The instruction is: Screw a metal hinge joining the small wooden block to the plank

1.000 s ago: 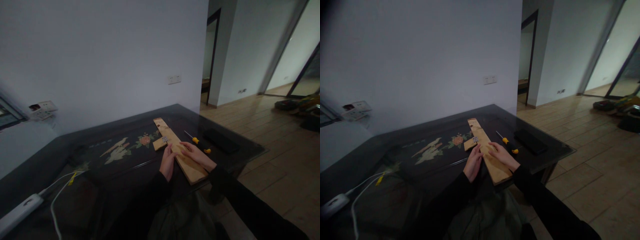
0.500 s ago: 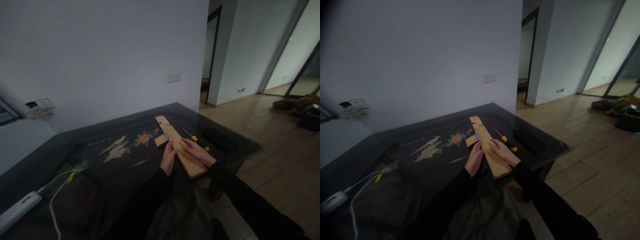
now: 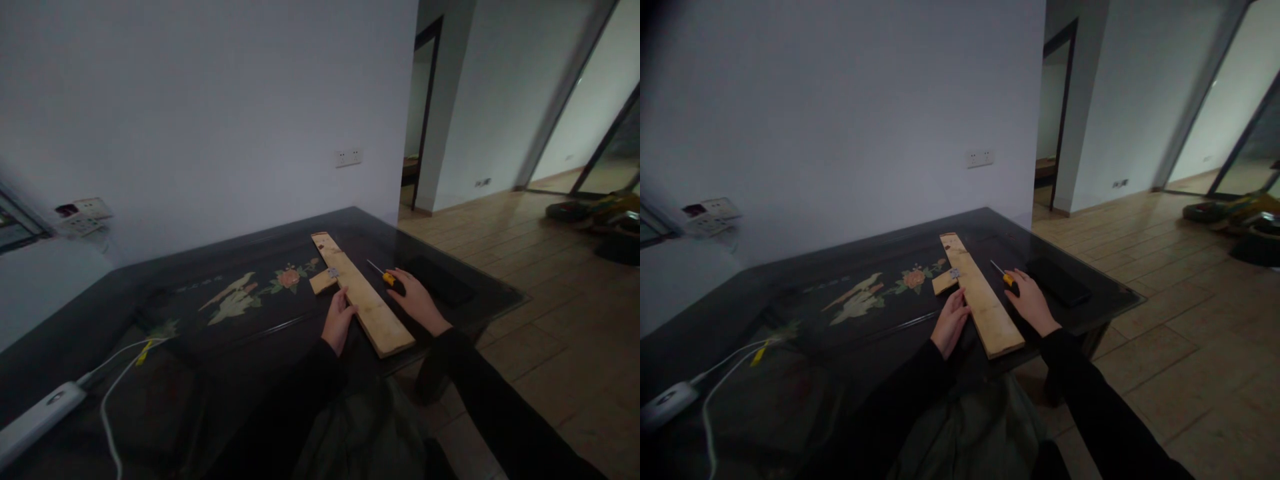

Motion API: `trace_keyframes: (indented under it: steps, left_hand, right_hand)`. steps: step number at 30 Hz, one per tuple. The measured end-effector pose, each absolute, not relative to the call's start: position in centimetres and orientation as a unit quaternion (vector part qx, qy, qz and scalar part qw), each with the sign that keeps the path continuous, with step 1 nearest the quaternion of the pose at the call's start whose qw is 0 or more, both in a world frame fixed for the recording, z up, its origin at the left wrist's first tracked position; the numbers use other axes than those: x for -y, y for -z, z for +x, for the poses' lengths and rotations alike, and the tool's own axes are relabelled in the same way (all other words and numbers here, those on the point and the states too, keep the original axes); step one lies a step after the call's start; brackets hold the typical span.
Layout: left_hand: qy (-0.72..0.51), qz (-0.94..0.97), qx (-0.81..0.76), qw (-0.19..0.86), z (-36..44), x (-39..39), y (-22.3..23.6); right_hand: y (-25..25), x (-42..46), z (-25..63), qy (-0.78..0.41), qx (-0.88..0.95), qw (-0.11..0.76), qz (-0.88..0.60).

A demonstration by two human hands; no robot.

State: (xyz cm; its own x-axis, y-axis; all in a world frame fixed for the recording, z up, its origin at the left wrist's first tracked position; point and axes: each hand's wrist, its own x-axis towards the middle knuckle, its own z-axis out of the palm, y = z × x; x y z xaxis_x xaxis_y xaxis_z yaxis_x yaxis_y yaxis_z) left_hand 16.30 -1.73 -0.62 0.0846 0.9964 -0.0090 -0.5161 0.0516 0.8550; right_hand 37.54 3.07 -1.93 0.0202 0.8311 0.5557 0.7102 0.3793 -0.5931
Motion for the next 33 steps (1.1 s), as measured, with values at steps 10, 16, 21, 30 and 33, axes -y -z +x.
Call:
trace_keyframes:
  steps: [10,16,21,30,33]
  left_hand:
    - [-0.581,0.360,-0.317,0.657,16.3,1.9,0.4]
    - [-0.569,0.370,-0.323,0.660,16.2,2.2,-0.2]
    - [-0.572,0.371,-0.347,0.644,15.8,2.1,0.1]
    - [-0.624,0.388,-0.415,0.536,9.9,0.6,0.0]
    - [-0.676,0.340,-0.394,0.521,6.4,-0.4,-0.6]
  right_hand:
    - [3.3,-4.1,37.8,-0.108,0.707,0.424,-0.556]
    - [2.8,-4.2,37.4,-0.129,0.710,0.414,-0.555]
    - [1.4,-2.9,37.8,-0.129,0.698,0.452,-0.541]
    - [-9.8,5.8,32.9,-0.302,0.687,0.515,-0.415]
    - [-10.7,5.9,25.5,-0.392,0.702,0.511,-0.303]
